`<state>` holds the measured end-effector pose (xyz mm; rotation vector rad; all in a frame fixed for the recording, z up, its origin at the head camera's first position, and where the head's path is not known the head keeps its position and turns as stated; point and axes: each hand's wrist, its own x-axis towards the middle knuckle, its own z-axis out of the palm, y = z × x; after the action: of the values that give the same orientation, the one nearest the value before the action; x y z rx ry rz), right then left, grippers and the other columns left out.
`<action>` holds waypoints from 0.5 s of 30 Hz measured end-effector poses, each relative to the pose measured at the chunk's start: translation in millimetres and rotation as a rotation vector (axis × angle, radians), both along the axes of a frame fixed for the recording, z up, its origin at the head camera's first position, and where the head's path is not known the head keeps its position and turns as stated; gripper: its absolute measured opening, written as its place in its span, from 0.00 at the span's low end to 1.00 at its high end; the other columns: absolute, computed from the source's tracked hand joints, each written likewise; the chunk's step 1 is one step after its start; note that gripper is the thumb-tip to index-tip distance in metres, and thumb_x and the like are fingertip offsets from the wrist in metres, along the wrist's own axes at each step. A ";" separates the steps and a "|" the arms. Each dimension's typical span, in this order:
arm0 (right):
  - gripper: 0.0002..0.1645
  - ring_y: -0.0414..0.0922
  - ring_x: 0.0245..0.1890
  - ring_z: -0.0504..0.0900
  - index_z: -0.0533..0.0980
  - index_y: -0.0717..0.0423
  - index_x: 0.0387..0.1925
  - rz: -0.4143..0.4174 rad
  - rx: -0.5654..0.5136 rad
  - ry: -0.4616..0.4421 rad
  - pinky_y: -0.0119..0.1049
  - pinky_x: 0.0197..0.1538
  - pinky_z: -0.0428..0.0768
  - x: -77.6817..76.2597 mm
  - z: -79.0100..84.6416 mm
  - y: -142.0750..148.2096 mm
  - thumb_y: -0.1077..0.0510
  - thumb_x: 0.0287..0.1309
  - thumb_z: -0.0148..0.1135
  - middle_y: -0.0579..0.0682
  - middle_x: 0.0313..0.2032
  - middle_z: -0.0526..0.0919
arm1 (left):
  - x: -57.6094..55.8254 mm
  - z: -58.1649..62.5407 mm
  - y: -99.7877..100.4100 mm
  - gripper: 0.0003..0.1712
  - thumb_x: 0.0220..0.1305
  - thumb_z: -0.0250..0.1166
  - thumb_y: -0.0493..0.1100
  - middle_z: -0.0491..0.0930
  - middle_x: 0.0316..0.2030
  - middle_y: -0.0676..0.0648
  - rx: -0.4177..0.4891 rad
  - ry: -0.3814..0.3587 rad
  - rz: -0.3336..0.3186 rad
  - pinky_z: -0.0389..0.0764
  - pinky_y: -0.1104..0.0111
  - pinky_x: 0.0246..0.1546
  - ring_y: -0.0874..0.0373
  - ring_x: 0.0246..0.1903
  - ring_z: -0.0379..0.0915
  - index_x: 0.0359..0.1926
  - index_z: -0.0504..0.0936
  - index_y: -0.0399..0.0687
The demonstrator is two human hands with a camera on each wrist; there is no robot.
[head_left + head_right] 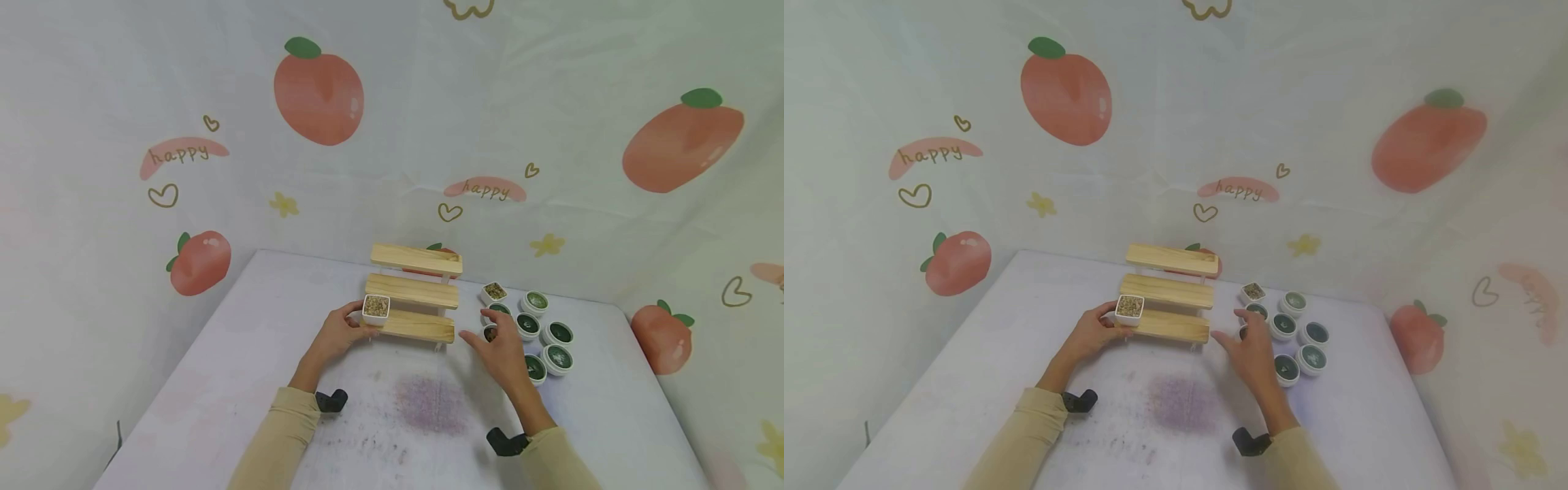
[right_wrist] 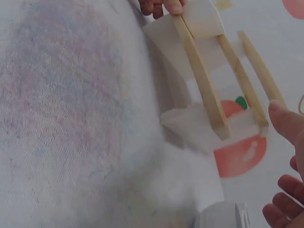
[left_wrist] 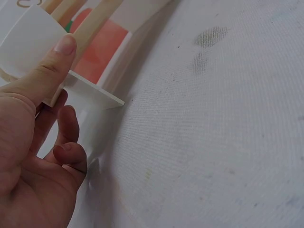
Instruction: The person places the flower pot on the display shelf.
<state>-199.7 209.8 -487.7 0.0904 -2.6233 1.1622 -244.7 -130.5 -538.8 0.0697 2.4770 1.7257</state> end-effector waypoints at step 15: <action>0.45 0.66 0.63 0.70 0.70 0.68 0.66 -0.122 0.114 -0.111 0.62 0.64 0.67 -11.5 -23.1 29.5 0.49 0.53 0.78 0.71 0.60 0.75 | 0.0 -0.2 0.8 0.45 0.51 0.82 0.46 0.76 0.22 0.51 0.008 0.004 0.000 0.67 0.70 0.23 0.60 0.23 0.66 0.70 0.74 0.48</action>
<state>-211.2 239.3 -510.8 -0.1135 -2.7470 1.0041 -244.7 -129.7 -539.0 0.0749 2.4728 1.7380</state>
